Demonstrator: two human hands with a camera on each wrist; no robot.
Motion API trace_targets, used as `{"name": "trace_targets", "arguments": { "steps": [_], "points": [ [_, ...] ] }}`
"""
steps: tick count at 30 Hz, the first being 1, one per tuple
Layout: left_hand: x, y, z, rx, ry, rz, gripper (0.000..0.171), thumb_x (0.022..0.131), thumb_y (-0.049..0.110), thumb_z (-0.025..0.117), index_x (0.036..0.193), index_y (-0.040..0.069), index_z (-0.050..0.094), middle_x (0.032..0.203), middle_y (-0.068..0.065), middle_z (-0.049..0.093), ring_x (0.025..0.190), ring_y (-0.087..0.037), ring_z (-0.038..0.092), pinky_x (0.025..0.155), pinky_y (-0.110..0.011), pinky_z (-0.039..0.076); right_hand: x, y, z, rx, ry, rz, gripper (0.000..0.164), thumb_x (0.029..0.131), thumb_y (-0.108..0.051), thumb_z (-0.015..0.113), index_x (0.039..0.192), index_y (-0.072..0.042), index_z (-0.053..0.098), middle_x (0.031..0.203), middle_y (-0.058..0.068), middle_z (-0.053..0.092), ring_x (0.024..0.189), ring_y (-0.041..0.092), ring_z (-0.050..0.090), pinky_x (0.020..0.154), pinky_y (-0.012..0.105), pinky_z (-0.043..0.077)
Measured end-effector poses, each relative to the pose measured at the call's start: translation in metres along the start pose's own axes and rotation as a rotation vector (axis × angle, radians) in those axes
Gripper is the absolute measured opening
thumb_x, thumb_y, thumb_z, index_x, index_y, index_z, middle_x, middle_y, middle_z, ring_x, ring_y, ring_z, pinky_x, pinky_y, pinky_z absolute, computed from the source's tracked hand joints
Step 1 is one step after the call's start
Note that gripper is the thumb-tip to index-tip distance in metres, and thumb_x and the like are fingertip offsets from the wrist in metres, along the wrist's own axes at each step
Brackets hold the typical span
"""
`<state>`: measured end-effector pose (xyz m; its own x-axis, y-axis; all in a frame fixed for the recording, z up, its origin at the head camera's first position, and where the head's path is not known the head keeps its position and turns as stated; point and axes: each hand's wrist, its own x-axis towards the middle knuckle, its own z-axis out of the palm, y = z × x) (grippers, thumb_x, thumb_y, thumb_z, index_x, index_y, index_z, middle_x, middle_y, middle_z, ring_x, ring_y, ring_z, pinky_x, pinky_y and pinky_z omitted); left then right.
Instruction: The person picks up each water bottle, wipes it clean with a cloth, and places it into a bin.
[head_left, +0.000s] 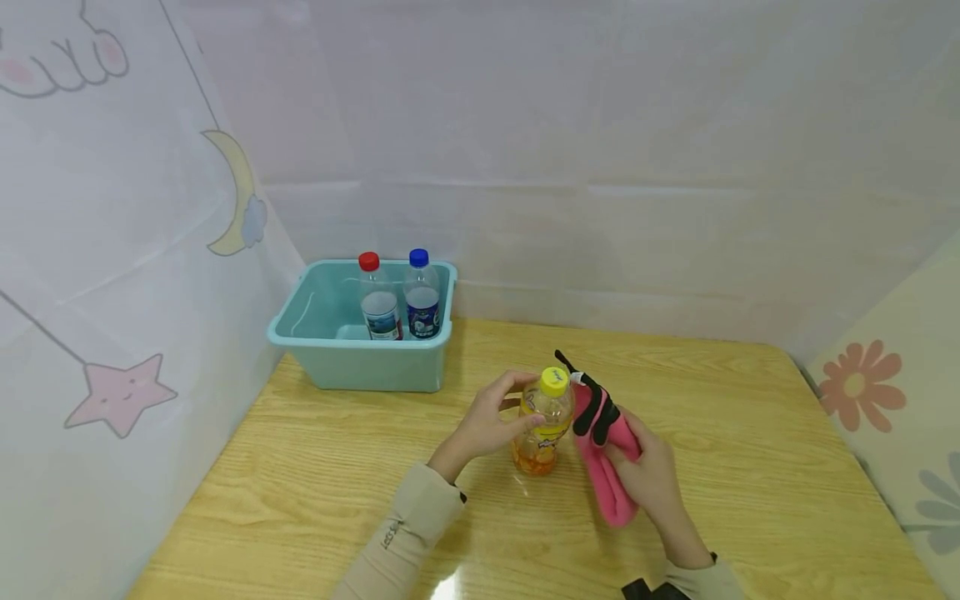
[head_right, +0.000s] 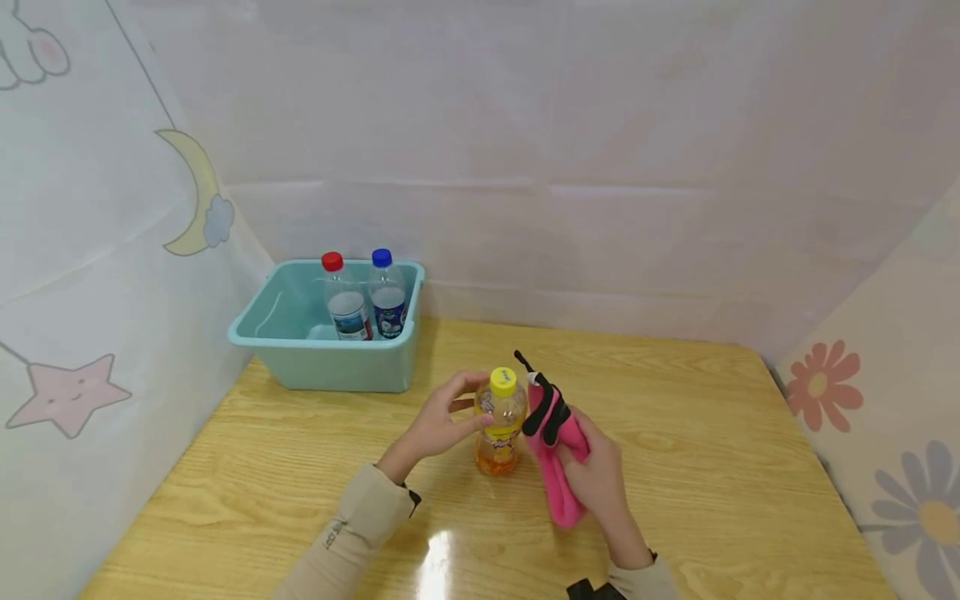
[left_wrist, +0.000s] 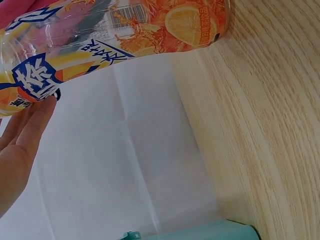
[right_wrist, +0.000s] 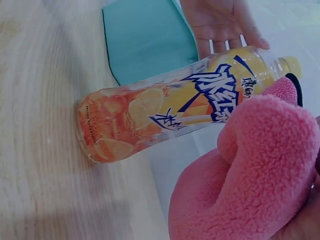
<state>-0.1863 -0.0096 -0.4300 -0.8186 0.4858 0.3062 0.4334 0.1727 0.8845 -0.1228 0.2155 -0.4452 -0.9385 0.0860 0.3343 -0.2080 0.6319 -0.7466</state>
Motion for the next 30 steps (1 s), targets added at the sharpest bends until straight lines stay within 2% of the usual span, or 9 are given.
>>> {"name": "trace_targets", "arguments": {
  "steps": [5,9,12,20,25,30],
  "points": [
    [-0.001,0.015,-0.003,-0.014,-0.025,-0.021,0.045,0.085,0.005,0.064,0.126,0.000,0.045,0.125,-0.016,0.050,0.115,-0.029,0.048,0.093,-0.038,0.044,0.001,-0.006,-0.004,0.012,0.014,0.011,0.046,0.073,0.004,0.067,0.119,0.003,0.056,0.097,0.021,0.065,0.080,0.024,0.059,0.063,0.027,0.050],
    [-0.003,0.031,-0.008,-0.020,-0.054,-0.021,0.044,0.086,0.003,0.062,0.126,-0.005,0.044,0.126,-0.020,0.049,0.115,-0.034,0.048,0.094,-0.037,0.044,0.002,-0.011,-0.007,0.020,0.032,-0.003,0.047,0.074,0.003,0.068,0.119,0.002,0.057,0.097,0.020,0.065,0.080,0.020,0.059,0.063,0.026,0.049],
    [-0.002,0.035,-0.010,-0.032,-0.069,-0.021,0.045,0.086,0.002,0.061,0.126,-0.007,0.044,0.126,-0.022,0.048,0.115,-0.035,0.047,0.094,-0.038,0.043,0.003,-0.013,-0.008,0.026,0.043,-0.017,0.047,0.073,0.003,0.068,0.119,0.001,0.056,0.096,0.019,0.065,0.078,0.016,0.058,0.062,0.025,0.049],
    [-0.001,0.035,-0.011,-0.061,-0.078,-0.010,0.045,0.086,0.001,0.060,0.126,-0.009,0.043,0.126,-0.024,0.048,0.115,-0.040,0.045,0.094,-0.041,0.043,0.005,-0.017,-0.011,0.035,0.069,-0.027,0.047,0.073,0.002,0.069,0.118,-0.003,0.055,0.097,0.015,0.064,0.078,0.014,0.056,0.060,0.025,0.048],
    [-0.001,0.034,-0.011,-0.050,-0.067,0.003,0.045,0.085,0.000,0.061,0.126,-0.008,0.044,0.126,-0.023,0.047,0.116,-0.038,0.045,0.093,-0.040,0.044,0.007,-0.018,-0.010,0.035,0.071,-0.057,0.046,0.073,0.003,0.069,0.117,-0.004,0.057,0.097,0.016,0.065,0.075,0.016,0.057,0.058,0.024,0.047],
    [-0.002,0.033,-0.010,-0.016,-0.046,0.026,0.045,0.085,0.001,0.062,0.126,-0.008,0.045,0.126,-0.022,0.046,0.115,-0.034,0.046,0.090,-0.038,0.046,0.008,-0.018,-0.005,0.035,0.069,-0.116,0.049,0.069,0.009,0.068,0.116,-0.003,0.059,0.091,0.017,0.066,0.063,0.011,0.052,0.049,0.023,0.042]
  ]
}}
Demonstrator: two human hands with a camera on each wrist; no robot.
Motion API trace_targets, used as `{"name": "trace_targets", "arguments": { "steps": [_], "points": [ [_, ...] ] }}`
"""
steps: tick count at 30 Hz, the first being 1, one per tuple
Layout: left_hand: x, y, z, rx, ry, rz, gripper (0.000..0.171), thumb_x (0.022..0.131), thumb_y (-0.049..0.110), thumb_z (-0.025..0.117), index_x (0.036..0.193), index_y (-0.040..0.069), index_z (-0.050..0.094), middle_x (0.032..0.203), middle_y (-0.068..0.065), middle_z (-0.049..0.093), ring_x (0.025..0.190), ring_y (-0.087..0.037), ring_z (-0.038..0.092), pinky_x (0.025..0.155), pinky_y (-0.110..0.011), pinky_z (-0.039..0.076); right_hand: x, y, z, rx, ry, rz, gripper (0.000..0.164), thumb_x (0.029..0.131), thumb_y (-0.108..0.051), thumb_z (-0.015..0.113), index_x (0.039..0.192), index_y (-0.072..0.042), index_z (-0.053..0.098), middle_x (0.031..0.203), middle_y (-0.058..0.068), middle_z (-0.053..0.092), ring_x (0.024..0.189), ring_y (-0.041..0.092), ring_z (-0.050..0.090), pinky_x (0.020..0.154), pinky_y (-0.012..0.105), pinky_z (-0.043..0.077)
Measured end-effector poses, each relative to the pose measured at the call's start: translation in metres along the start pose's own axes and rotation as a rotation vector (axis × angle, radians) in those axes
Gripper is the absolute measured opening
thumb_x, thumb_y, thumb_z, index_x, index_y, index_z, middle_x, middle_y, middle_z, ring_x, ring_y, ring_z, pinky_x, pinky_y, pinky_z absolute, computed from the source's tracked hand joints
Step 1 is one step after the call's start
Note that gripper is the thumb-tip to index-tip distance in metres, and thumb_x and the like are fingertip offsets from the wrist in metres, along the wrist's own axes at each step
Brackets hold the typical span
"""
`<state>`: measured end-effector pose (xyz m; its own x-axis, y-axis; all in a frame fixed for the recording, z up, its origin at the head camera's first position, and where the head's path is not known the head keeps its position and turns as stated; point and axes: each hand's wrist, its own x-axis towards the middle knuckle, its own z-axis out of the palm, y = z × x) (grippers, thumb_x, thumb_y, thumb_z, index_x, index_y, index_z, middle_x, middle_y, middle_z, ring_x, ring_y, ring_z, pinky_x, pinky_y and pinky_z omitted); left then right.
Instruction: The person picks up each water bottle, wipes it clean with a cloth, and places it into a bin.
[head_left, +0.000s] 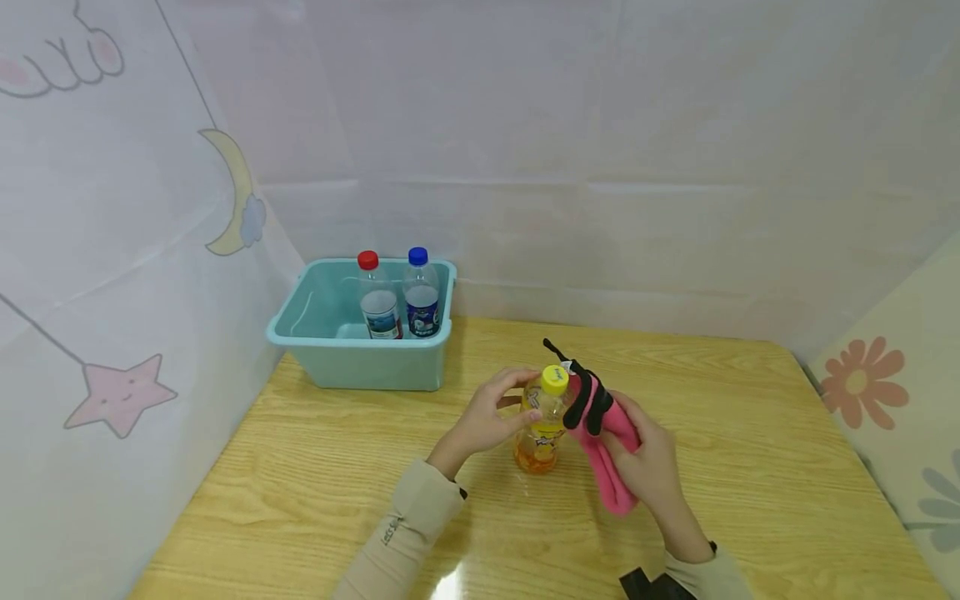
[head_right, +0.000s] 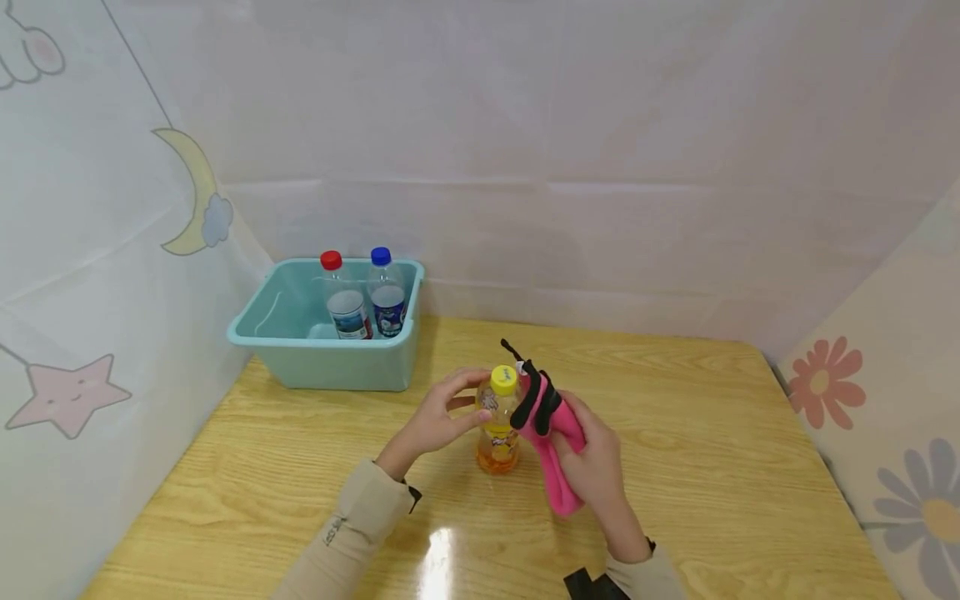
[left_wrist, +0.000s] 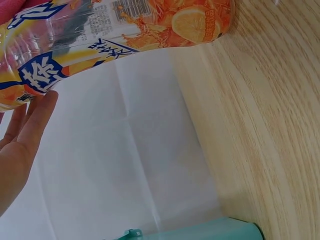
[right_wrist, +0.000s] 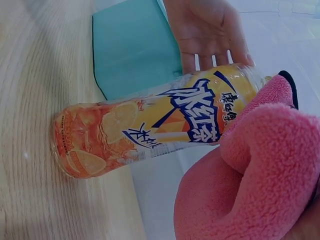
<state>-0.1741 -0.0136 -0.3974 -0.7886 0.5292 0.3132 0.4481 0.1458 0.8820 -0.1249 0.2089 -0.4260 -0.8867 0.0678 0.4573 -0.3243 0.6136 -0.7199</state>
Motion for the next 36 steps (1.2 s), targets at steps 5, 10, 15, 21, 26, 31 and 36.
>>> {"name": "trace_targets", "arguments": {
  "steps": [5,10,15,21,26,31,36],
  "points": [
    [0.001,-0.001,0.002,0.024,0.009,0.009,0.046,0.085,0.002,0.062,0.127,-0.006,0.046,0.126,-0.021,0.046,0.114,-0.033,0.047,0.089,-0.038,0.047,0.001,-0.001,0.005,-0.014,-0.012,-0.096,0.053,0.066,0.013,0.068,0.116,-0.001,0.060,0.092,0.016,0.066,0.065,0.012,0.053,0.050,0.024,0.043],
    [0.000,0.000,0.002,0.023,0.006,0.008,0.046,0.085,0.002,0.062,0.128,-0.005,0.045,0.126,-0.020,0.046,0.114,-0.032,0.047,0.089,-0.039,0.047,0.002,-0.005,0.008,-0.078,-0.050,-0.128,0.056,0.065,0.014,0.067,0.119,0.000,0.058,0.091,0.014,0.065,0.072,0.018,0.057,0.055,0.029,0.047],
    [0.000,0.001,0.001,0.023,0.001,0.013,0.046,0.086,0.002,0.061,0.128,-0.006,0.045,0.126,-0.021,0.046,0.114,-0.033,0.047,0.090,-0.040,0.047,0.000,-0.011,0.009,-0.131,-0.051,-0.151,0.052,0.064,0.015,0.066,0.114,0.005,0.060,0.087,0.015,0.064,0.072,0.023,0.060,0.055,0.034,0.049],
    [-0.001,0.002,0.000,0.040,0.007,0.013,0.046,0.085,0.002,0.062,0.127,-0.006,0.046,0.125,-0.021,0.047,0.113,-0.032,0.048,0.089,-0.039,0.047,-0.003,-0.008,0.016,-0.140,0.002,-0.171,0.033,0.062,0.017,0.066,0.093,0.005,0.065,0.078,0.014,0.063,0.063,0.018,0.055,0.048,0.028,0.045],
    [0.000,0.002,0.002,0.038,0.012,0.020,0.046,0.085,0.001,0.062,0.127,-0.006,0.046,0.124,-0.022,0.047,0.113,-0.033,0.048,0.089,-0.038,0.047,-0.007,-0.005,0.022,-0.135,0.035,-0.161,0.035,0.062,0.016,0.066,0.095,0.004,0.065,0.075,0.014,0.061,0.061,0.018,0.053,0.047,0.029,0.044],
    [-0.001,0.001,0.003,0.027,0.020,0.029,0.045,0.085,0.000,0.062,0.126,-0.007,0.046,0.123,-0.022,0.048,0.112,-0.034,0.048,0.089,-0.038,0.048,-0.011,-0.004,0.028,-0.051,0.047,-0.081,0.038,0.063,0.015,0.066,0.099,0.005,0.065,0.081,0.016,0.064,0.070,0.024,0.059,0.055,0.034,0.049],
    [-0.001,-0.002,0.003,0.019,0.032,0.036,0.045,0.085,0.000,0.062,0.126,-0.007,0.046,0.122,-0.022,0.048,0.111,-0.034,0.048,0.088,-0.039,0.048,-0.015,0.000,0.036,0.023,0.059,-0.014,0.047,0.063,0.016,0.066,0.110,0.008,0.061,0.094,0.022,0.065,0.086,0.031,0.062,0.067,0.041,0.053]
  ]
}}
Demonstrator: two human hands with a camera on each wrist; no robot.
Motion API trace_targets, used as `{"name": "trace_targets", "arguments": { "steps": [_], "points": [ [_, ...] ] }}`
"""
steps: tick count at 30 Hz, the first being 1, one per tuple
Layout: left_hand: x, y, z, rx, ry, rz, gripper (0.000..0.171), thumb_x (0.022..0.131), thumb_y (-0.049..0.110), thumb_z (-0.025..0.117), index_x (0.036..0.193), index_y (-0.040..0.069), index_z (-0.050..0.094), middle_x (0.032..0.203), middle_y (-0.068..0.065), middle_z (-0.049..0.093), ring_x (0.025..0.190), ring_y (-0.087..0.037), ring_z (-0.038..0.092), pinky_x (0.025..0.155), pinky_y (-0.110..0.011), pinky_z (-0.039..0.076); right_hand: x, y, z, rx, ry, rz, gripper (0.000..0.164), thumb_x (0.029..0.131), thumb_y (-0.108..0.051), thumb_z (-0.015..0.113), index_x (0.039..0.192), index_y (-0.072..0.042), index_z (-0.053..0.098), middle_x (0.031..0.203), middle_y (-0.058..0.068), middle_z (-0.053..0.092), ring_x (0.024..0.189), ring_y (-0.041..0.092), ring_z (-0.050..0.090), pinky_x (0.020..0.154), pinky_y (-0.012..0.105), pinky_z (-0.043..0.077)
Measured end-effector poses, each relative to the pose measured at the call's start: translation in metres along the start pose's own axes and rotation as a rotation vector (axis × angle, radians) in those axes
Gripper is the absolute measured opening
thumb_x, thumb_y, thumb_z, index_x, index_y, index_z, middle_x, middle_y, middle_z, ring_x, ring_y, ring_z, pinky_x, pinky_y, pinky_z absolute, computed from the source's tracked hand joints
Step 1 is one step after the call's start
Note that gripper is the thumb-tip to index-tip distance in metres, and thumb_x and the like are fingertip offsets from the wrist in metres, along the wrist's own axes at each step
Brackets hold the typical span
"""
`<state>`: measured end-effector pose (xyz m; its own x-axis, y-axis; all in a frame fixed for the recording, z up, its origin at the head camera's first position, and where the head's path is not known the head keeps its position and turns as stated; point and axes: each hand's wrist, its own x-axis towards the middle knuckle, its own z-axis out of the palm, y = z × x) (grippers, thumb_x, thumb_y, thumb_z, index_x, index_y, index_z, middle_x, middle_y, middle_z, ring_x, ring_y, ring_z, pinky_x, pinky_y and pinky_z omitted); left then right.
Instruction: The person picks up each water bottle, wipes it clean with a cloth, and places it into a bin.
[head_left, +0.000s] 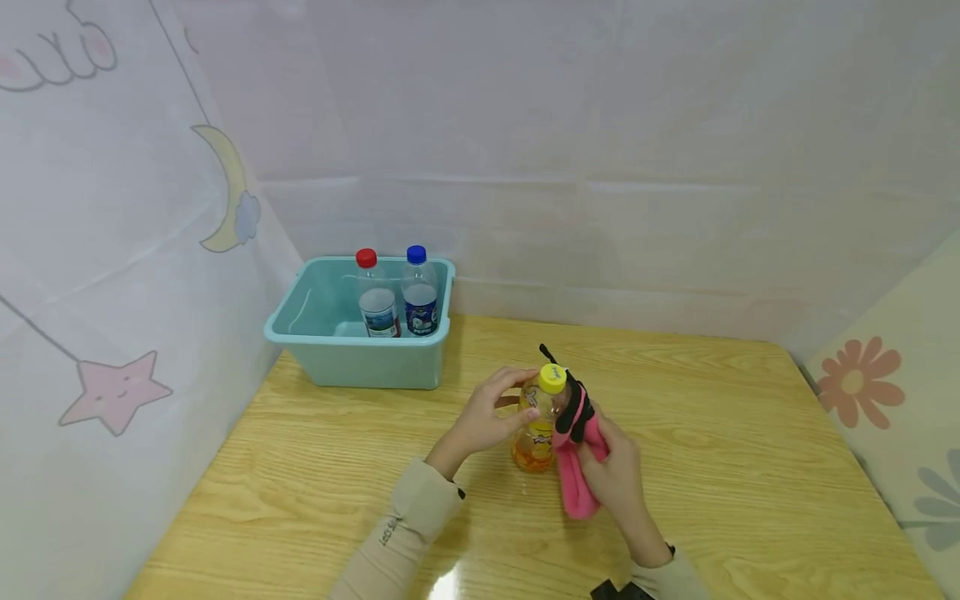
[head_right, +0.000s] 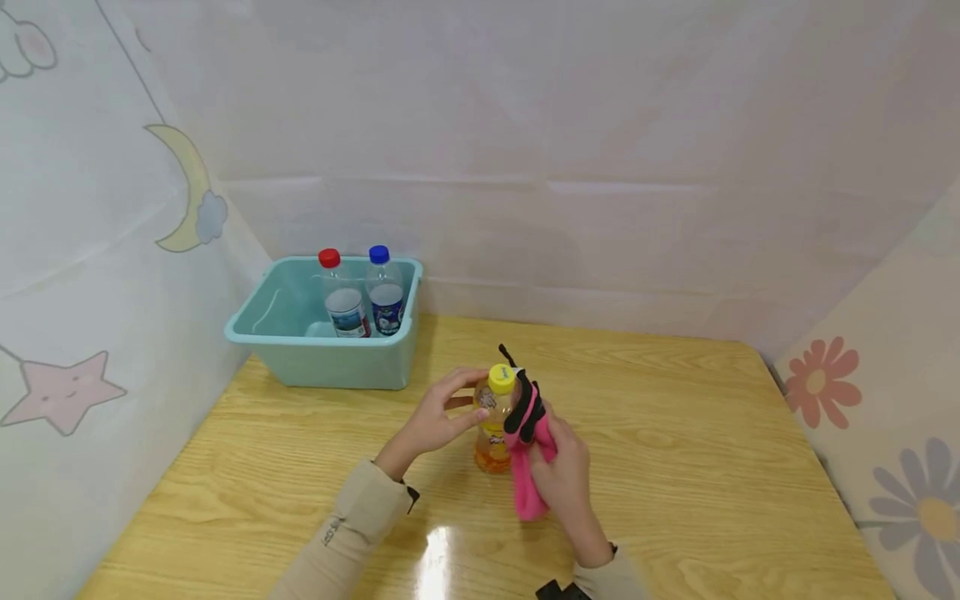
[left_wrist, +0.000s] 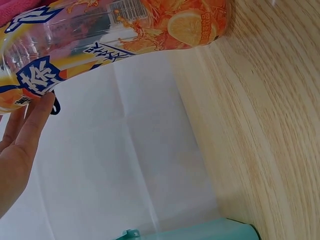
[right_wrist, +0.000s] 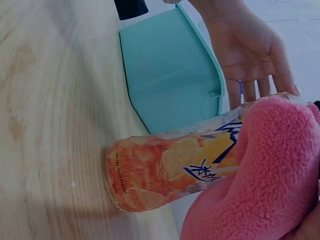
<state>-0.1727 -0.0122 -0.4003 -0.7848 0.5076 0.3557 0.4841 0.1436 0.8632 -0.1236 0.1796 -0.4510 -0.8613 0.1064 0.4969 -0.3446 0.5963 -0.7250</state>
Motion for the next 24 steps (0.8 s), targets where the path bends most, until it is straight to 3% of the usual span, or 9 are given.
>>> {"name": "trace_targets", "arguments": {
  "steps": [4,9,17,20,24],
  "points": [
    [0.000,-0.002,0.000,-0.007,0.007,0.005,0.045,0.085,0.000,0.062,0.126,-0.007,0.046,0.122,-0.022,0.048,0.111,-0.035,0.048,0.088,-0.039,0.048,-0.002,0.002,0.004,0.006,0.029,0.019,0.043,0.063,0.017,0.066,0.105,0.009,0.063,0.094,0.022,0.065,0.085,0.031,0.062,0.067,0.031,0.053],
    [0.000,-0.003,0.001,-0.020,0.008,0.007,0.046,0.085,0.001,0.062,0.127,-0.007,0.046,0.122,-0.022,0.048,0.112,-0.036,0.048,0.088,-0.041,0.047,-0.006,0.004,0.009,0.078,0.014,0.116,0.045,0.069,0.015,0.065,0.113,0.008,0.060,0.102,0.023,0.063,0.092,0.031,0.060,0.073,0.013,0.045],
    [0.000,-0.002,0.001,-0.034,0.010,0.004,0.046,0.084,-0.001,0.062,0.126,-0.007,0.046,0.122,-0.023,0.048,0.112,-0.037,0.048,0.088,-0.042,0.047,-0.009,0.013,0.015,0.173,-0.035,0.235,0.050,0.074,0.013,0.064,0.122,0.007,0.053,0.113,0.022,0.059,0.105,0.030,0.054,0.079,0.005,0.038],
    [0.000,-0.002,0.001,-0.034,0.010,0.009,0.046,0.084,0.000,0.062,0.126,-0.007,0.046,0.121,-0.023,0.048,0.112,-0.038,0.047,0.088,-0.042,0.047,-0.009,0.016,0.017,0.173,-0.059,0.245,0.051,0.075,0.013,0.064,0.123,0.007,0.052,0.114,0.023,0.058,0.107,0.031,0.054,0.084,0.014,0.043],
    [0.000,-0.001,0.001,-0.030,0.011,0.016,0.046,0.084,0.000,0.062,0.126,-0.008,0.045,0.121,-0.023,0.048,0.111,-0.040,0.047,0.088,-0.041,0.048,-0.008,0.019,0.018,0.159,-0.106,0.275,0.050,0.075,0.012,0.063,0.124,0.007,0.051,0.115,0.026,0.057,0.107,0.034,0.053,0.089,0.040,0.046]
  ]
}}
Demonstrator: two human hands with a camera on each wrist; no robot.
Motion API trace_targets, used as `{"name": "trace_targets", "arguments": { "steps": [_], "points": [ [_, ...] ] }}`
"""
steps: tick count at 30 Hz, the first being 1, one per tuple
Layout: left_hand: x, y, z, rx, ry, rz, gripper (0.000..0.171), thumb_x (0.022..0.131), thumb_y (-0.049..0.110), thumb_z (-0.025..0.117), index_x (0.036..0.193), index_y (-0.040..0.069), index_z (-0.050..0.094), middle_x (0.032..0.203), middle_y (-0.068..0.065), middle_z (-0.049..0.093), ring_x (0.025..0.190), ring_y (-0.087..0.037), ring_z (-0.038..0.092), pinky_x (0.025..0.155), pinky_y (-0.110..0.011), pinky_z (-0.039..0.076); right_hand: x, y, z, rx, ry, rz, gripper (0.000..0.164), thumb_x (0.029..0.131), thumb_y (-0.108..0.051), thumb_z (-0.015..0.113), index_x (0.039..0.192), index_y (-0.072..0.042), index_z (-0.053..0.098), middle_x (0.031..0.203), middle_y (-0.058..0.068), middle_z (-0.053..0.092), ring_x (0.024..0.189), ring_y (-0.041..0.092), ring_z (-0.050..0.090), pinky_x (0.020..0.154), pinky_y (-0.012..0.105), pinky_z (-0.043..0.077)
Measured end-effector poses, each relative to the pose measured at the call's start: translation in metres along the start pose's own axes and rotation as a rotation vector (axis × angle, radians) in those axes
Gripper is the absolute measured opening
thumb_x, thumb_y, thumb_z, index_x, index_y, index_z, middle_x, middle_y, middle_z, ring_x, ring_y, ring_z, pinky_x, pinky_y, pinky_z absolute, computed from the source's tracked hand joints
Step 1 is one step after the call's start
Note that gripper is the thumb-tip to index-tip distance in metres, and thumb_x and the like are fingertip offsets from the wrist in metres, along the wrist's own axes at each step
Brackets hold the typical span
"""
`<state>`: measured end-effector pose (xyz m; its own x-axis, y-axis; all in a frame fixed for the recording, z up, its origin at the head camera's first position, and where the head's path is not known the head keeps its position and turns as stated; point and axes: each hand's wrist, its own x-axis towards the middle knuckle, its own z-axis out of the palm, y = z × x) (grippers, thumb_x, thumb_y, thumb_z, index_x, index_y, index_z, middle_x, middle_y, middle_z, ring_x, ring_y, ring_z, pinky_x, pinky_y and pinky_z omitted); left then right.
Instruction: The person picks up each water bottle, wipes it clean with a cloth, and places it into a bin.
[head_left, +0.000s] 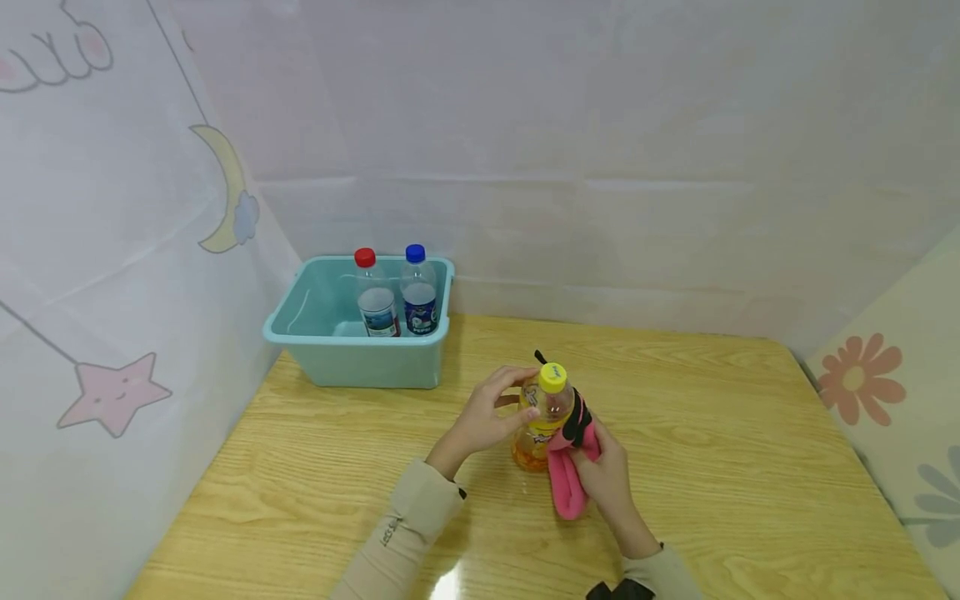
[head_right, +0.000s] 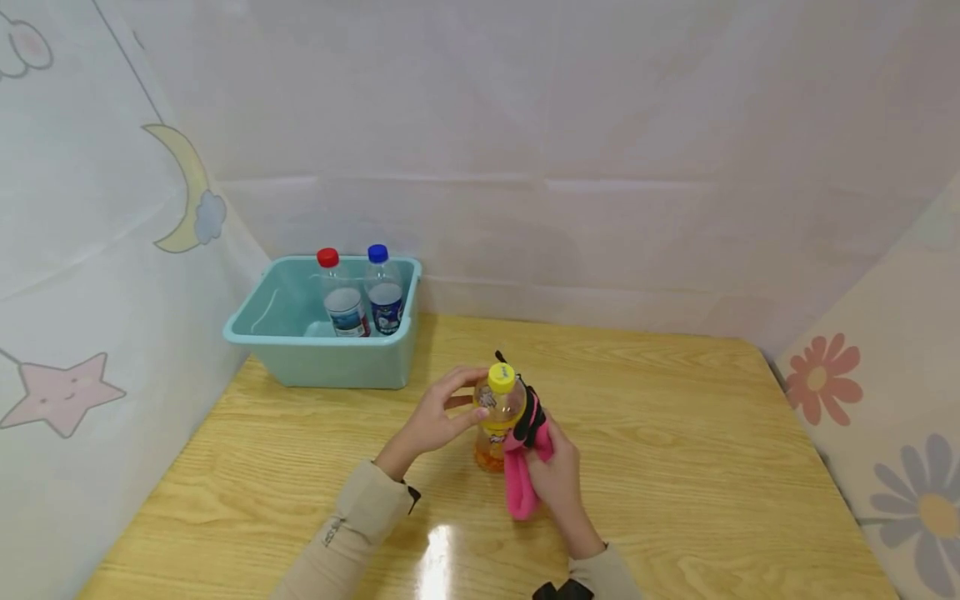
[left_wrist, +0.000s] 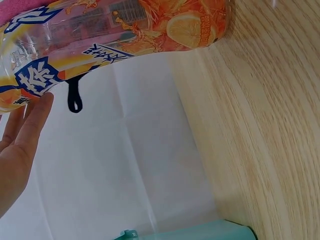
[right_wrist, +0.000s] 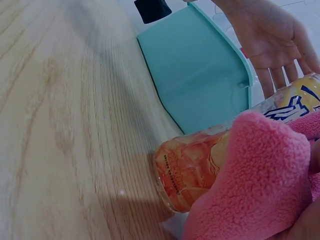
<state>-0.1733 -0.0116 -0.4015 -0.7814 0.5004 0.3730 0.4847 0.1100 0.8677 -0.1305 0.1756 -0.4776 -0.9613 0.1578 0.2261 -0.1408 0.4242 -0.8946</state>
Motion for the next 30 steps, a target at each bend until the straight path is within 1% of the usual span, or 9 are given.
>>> {"name": "trace_targets", "arguments": {
  "steps": [2,7,12,15,20,24,27,29,30],
  "points": [
    [0.000,0.000,0.000,0.006,-0.002,0.001,0.046,0.084,-0.001,0.062,0.126,-0.008,0.045,0.121,-0.023,0.048,0.111,-0.040,0.047,0.088,-0.041,0.048,0.001,0.001,0.000,-0.017,-0.029,0.028,0.049,0.076,0.011,0.062,0.123,0.007,0.051,0.115,0.026,0.057,0.107,0.036,0.053,0.089,0.047,0.045],
    [0.000,0.001,-0.001,0.021,-0.013,-0.005,0.045,0.084,0.000,0.062,0.126,-0.008,0.045,0.122,-0.024,0.048,0.111,-0.041,0.047,0.088,-0.041,0.048,0.005,0.006,0.000,-0.082,-0.102,0.084,0.047,0.076,0.009,0.060,0.122,0.006,0.053,0.110,0.027,0.059,0.103,0.037,0.055,0.086,0.049,0.046],
    [0.000,0.003,-0.001,0.036,-0.029,-0.015,0.046,0.085,0.002,0.062,0.127,-0.007,0.044,0.124,-0.023,0.048,0.111,-0.040,0.047,0.088,-0.040,0.048,0.008,0.014,0.002,-0.183,-0.164,0.081,0.050,0.071,0.009,0.058,0.120,0.006,0.055,0.103,0.026,0.061,0.089,0.030,0.058,0.077,0.043,0.050],
    [0.000,0.004,-0.001,0.051,-0.037,-0.014,0.047,0.086,0.003,0.061,0.128,-0.007,0.043,0.125,-0.022,0.049,0.112,-0.038,0.047,0.089,-0.040,0.047,0.008,0.017,0.003,-0.209,-0.173,0.071,0.051,0.069,0.009,0.058,0.120,0.005,0.055,0.101,0.024,0.063,0.085,0.027,0.057,0.074,0.040,0.050],
    [-0.002,0.005,-0.002,0.069,-0.040,0.005,0.047,0.087,0.002,0.060,0.129,-0.008,0.041,0.126,-0.024,0.047,0.113,-0.039,0.047,0.089,-0.040,0.047,0.007,0.017,-0.001,-0.194,-0.164,0.031,0.047,0.071,0.008,0.061,0.118,0.007,0.056,0.100,0.025,0.063,0.094,0.035,0.059,0.080,0.046,0.049],
    [-0.005,0.005,-0.003,0.090,-0.018,0.018,0.048,0.087,0.002,0.060,0.129,-0.010,0.041,0.127,-0.025,0.046,0.114,-0.038,0.047,0.088,-0.042,0.047,0.006,0.018,-0.009,-0.204,-0.150,-0.007,0.047,0.073,0.007,0.064,0.119,0.007,0.055,0.102,0.026,0.062,0.095,0.037,0.059,0.080,0.048,0.049],
    [-0.006,0.005,-0.004,0.105,0.001,0.027,0.047,0.086,0.002,0.060,0.128,-0.010,0.041,0.127,-0.025,0.046,0.113,-0.038,0.047,0.087,-0.043,0.048,0.005,0.020,-0.016,-0.255,-0.141,-0.061,0.047,0.072,0.006,0.067,0.118,0.005,0.057,0.100,0.024,0.063,0.089,0.034,0.061,0.074,0.046,0.050],
    [-0.007,0.005,-0.006,0.113,0.010,0.037,0.047,0.086,0.002,0.060,0.127,-0.011,0.042,0.126,-0.026,0.047,0.112,-0.038,0.048,0.086,-0.043,0.049,0.005,0.022,-0.022,-0.296,-0.128,-0.108,0.048,0.070,0.006,0.068,0.117,0.003,0.058,0.099,0.024,0.063,0.086,0.033,0.061,0.071,0.045,0.051],
    [-0.008,0.005,-0.006,0.115,0.015,0.044,0.047,0.086,0.001,0.060,0.127,-0.012,0.042,0.125,-0.026,0.047,0.111,-0.038,0.049,0.086,-0.042,0.049,0.004,0.023,-0.026,-0.315,-0.119,-0.140,0.049,0.069,0.007,0.068,0.117,0.003,0.058,0.098,0.023,0.064,0.082,0.032,0.061,0.067,0.043,0.051]
  ]
}}
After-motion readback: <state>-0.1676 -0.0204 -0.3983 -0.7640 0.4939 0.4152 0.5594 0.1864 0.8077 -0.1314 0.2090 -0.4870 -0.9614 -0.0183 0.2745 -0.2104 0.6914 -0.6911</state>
